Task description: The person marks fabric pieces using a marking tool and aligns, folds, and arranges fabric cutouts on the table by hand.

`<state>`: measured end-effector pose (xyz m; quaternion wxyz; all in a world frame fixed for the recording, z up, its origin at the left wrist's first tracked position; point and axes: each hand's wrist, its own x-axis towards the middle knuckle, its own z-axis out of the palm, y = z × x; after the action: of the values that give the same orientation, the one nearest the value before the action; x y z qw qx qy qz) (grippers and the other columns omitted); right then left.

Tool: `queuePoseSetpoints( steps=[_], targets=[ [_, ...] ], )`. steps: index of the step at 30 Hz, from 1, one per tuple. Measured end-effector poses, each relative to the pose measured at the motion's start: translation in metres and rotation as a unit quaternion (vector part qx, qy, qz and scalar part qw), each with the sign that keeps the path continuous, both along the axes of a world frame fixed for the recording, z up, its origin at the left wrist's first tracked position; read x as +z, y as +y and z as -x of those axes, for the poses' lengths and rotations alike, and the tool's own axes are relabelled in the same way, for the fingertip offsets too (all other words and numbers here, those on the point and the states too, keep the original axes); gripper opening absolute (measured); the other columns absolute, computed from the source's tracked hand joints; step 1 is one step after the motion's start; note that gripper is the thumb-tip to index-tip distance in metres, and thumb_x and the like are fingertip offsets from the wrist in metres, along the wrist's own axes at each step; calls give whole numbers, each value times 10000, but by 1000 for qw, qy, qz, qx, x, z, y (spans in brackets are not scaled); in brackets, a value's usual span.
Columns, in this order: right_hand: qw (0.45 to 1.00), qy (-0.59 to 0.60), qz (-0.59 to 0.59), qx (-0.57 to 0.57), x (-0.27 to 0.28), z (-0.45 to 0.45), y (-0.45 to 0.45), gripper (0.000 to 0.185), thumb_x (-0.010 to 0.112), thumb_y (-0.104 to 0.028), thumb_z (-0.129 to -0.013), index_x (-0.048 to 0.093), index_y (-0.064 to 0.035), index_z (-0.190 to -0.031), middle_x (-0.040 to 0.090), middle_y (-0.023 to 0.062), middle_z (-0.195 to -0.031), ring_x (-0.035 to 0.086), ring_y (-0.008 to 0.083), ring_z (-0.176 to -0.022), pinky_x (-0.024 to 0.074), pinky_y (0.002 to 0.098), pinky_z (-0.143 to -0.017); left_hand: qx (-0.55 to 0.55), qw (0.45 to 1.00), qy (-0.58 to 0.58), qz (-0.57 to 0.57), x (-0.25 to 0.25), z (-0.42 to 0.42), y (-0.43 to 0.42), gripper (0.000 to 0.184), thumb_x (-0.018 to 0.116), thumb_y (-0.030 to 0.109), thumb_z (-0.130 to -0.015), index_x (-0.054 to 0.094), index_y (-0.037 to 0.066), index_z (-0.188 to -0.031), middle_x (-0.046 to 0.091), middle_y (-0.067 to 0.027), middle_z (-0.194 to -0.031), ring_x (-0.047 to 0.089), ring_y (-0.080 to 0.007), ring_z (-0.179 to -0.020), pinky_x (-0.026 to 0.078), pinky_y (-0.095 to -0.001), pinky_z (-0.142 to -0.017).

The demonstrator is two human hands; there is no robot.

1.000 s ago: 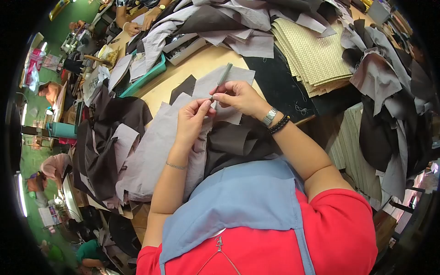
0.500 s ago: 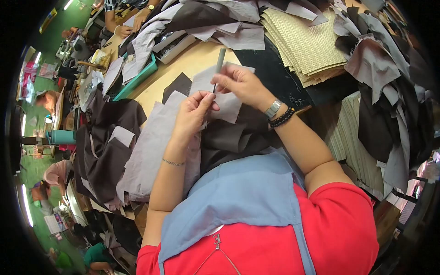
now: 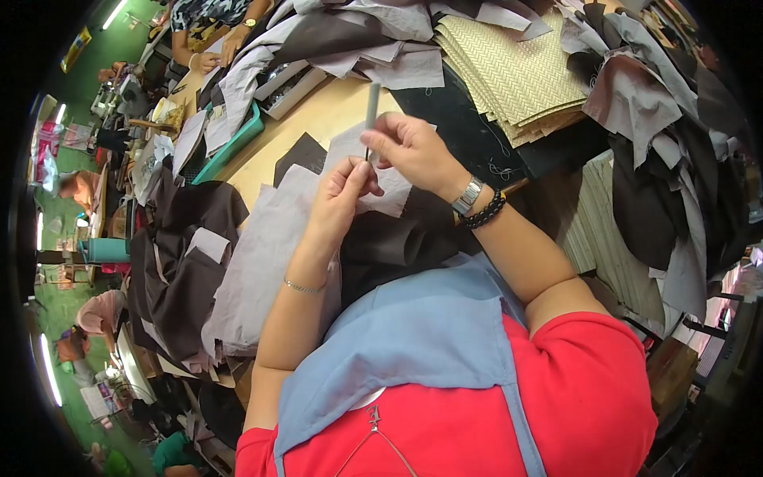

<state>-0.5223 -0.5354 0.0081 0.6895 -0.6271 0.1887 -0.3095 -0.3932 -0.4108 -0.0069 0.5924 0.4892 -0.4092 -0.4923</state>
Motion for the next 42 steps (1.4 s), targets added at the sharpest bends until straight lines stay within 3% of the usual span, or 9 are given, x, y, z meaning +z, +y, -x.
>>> queuePoseSetpoints(
  steps=[10,14,18,23,33,37,39,41,42],
  targets=[
    [995,100,-22,22,22,19,-43,245,578,-304,-1004,586,-63,-963,670,10,-847,605,52,-647,535,205,-607,77,992,-88,-43,15,-1,35,116,628,141,-968,622,36,-1017,649,-15,-921,586,-77,-861,471,-240,-809],
    [861,355,348,-103,9,33,-65,230,672,-234,-919,595,-35,-1005,656,82,-791,636,182,-650,520,323,-599,240,950,-199,20,17,-22,57,280,655,150,-940,603,32,-1189,663,-85,-1101,615,-173,-991,465,-290,-894],
    [772,300,520,-210,-10,49,-71,234,735,-197,-836,629,-48,-982,643,136,-867,634,334,-824,521,397,-742,245,829,-482,-145,-3,-53,118,500,614,317,-949,496,93,-1381,505,-156,-1405,439,-329,-1325,305,-550,-1077],
    [822,162,540,87,-27,23,-31,237,725,-229,-850,645,-47,-980,673,103,-1003,642,289,-925,522,376,-815,210,688,-613,-326,-23,-65,165,678,541,504,-944,359,180,-1511,250,-120,-1606,146,-350,-1501,55,-766,-1069],
    [785,118,602,85,-51,-8,-50,175,714,-237,-860,628,-94,-912,658,31,-1004,621,230,-915,493,362,-844,201,659,-626,-366,-5,-162,166,613,563,470,-946,419,226,-1490,347,-57,-1575,309,-273,-1455,271,-679,-1061],
    [783,98,609,78,-53,-15,-51,169,714,-229,-861,620,-97,-908,654,26,-984,614,228,-920,490,362,-847,190,567,-734,-321,39,-135,121,483,610,320,-931,534,146,-1375,500,-70,-1462,474,-267,-1335,355,-602,-1029],
    [785,90,609,75,-52,-15,-49,167,717,-222,-857,621,-97,-913,653,27,-986,613,228,-932,489,359,-856,207,627,-739,-132,59,-98,74,353,590,188,-940,592,97,-1280,592,-96,-1352,556,-281,-1241,417,-526,-999],
    [788,83,606,75,-52,-13,-50,167,721,-214,-852,621,-95,-915,654,28,-991,612,227,-945,487,355,-868,121,842,-524,35,43,-78,30,288,549,91,-947,623,84,-1225,647,-125,-1258,601,-297,-1170,464,-425,-969],
    [791,83,602,76,-51,-12,-49,166,723,-209,-850,623,-94,-914,655,29,-989,613,228,-944,488,354,-868,83,867,-489,52,31,-69,11,271,546,87,-948,633,81,-1204,652,-134,-1244,603,-304,-1164,475,-390,-954]
  ],
)
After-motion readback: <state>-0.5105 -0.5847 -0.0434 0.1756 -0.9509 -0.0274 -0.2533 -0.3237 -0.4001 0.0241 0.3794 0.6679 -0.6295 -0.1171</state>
